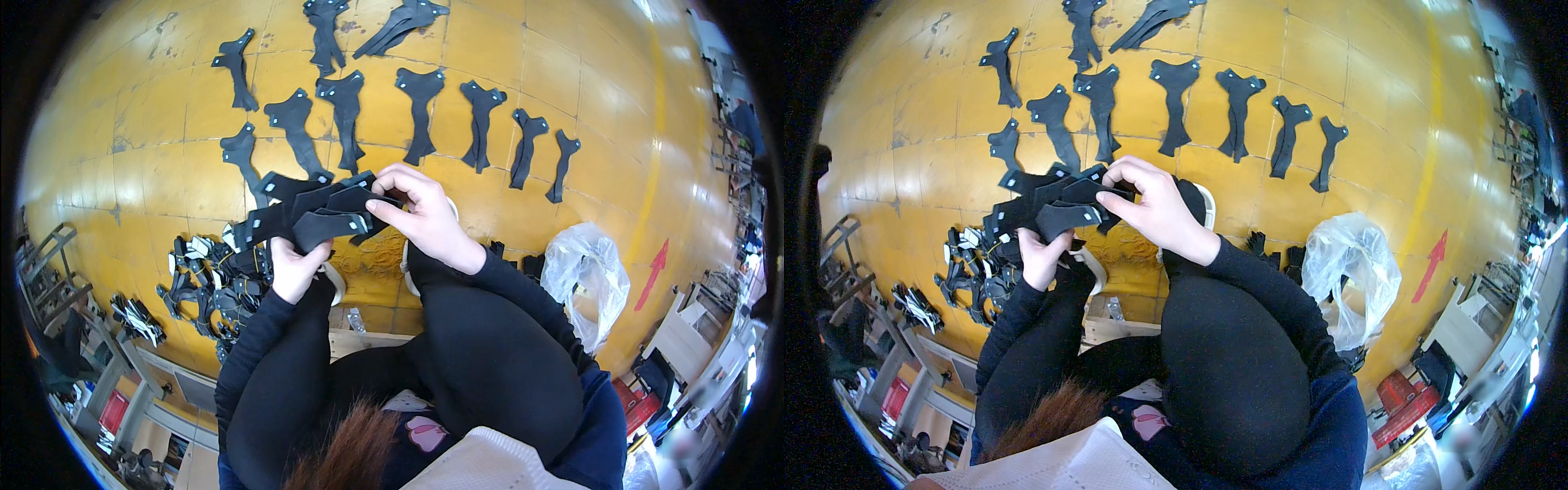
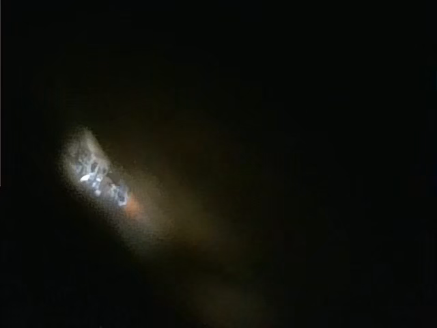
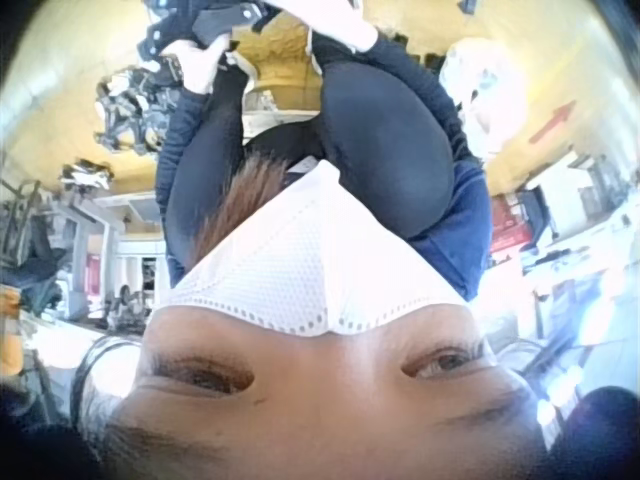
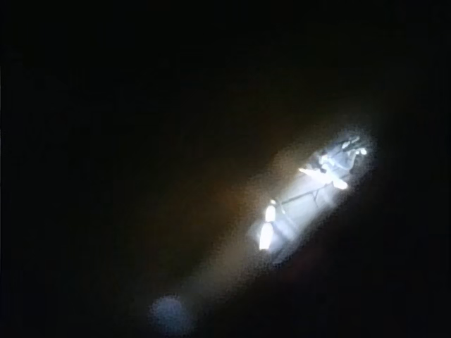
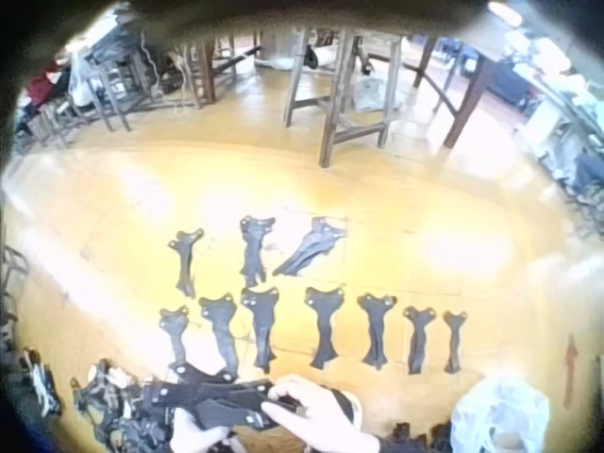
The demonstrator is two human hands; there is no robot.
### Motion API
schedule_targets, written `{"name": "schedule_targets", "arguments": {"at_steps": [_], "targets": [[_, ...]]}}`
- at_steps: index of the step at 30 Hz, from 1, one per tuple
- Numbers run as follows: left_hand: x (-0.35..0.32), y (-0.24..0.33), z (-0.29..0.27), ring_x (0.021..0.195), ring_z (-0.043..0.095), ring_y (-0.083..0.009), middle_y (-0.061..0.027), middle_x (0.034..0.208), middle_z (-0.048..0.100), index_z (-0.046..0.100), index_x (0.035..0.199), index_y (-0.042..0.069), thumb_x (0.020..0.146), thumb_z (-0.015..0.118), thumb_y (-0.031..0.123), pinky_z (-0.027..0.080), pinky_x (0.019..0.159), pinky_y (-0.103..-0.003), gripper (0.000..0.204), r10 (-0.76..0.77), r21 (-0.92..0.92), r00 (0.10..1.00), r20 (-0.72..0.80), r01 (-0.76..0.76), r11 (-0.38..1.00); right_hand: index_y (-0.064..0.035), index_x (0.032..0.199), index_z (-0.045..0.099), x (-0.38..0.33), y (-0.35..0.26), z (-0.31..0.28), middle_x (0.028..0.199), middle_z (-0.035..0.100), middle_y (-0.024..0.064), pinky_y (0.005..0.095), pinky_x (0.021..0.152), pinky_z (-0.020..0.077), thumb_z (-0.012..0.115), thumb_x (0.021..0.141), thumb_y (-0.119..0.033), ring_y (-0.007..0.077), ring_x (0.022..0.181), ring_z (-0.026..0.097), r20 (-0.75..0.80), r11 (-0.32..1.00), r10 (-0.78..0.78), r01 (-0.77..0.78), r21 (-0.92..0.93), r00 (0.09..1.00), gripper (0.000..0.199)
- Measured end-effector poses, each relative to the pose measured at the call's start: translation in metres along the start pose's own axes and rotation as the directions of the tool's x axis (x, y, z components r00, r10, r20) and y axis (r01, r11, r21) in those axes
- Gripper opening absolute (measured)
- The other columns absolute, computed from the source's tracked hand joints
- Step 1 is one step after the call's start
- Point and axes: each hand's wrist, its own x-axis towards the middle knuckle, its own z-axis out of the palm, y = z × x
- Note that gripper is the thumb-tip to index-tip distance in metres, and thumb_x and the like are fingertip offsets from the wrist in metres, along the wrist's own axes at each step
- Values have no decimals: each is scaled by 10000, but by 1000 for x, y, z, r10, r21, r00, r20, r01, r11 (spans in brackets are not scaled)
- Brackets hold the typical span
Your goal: The person sits on the floor and repeatedly picks up black fabric parts from a pile, separates them, and places them in a neat row on the floor. The person handles the parts one at a time, turning them over and aligning them before setting them down.
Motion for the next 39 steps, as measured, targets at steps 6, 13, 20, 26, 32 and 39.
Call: {"name": "schedule_targets", "arguments": {"at_steps": [6, 13, 20, 26, 32, 39], "targets": [[-3, -12, -5, 674, 615, -130, -106, 874, 649, 597, 965, -40, 767, 697, -23, 501, 603, -255, 222, 44, -213, 998, -38, -52, 976, 15, 822, 563, 1, 6, 3, 809, 554, 79, 279, 700, 428, 664, 775, -82, 177, 748, 538, -84, 995, 15, -7, 98, 996, 147], [-4, -8, -4, 783, 594, -207, -129, 958, 611, 420, 1153, -10, 798, 637, 0, 481, 719, -312, 416, 112, -515, 993, -25, -109, 850, 21, 856, 568, 0, 12, -1, 875, 538, 33, 235, 733, 397, 658, 796, -21, 106, 825, 491, -108, 988, 83, -68, 136, 991, 115], [-3, 4, 4, 627, 594, -163, -101, 820, 649, 604, 930, -42, 816, 634, -37, 478, 610, -278, 118, 72, -254, 997, -3, -71, 965, -1, 1026, 608, 2, 5, 3, 972, 627, 12, 231, 809, 448, 628, 868, -59, 84, 901, 569, 42, 524, 340, -227, 821, 939, 170], [-3, 1, 1, 682, 632, -152, -92, 857, 669, 618, 960, -51, 826, 638, -30, 497, 664, -256, 137, -41, -182, 997, 71, 53, 982, 16, 1106, 599, -1, 7, 14, 1046, 646, 57, 272, 888, 446, 621, 877, -67, 119, 958, 590, 103, 442, 407, -294, 848, 908, 244], [2, -9, -1, 952, 639, -208, -134, 1036, 660, 564, 1139, -35, 820, 633, -24, 476, 872, -313, 326, 29, -177, 999, 21, -25, 984, 17, 1099, 610, -1, 11, 9, 1018, 657, 63, 251, 865, 440, 627, 875, -73, 107, 932, 591, -63, 605, 385, -200, 771, 921, 242], [0, -5, -2, 1010, 617, -212, -123, 1057, 661, 559, 1157, -17, 811, 607, -34, 436, 942, -334, 350, -6, -321, 992, 126, 47, 946, 0, 1099, 613, 3, 11, -4, 1076, 636, 60, 278, 915, 432, 615, 868, -33, 130, 1004, 578, -124, 516, 311, -58, 855, 942, 234]]}}
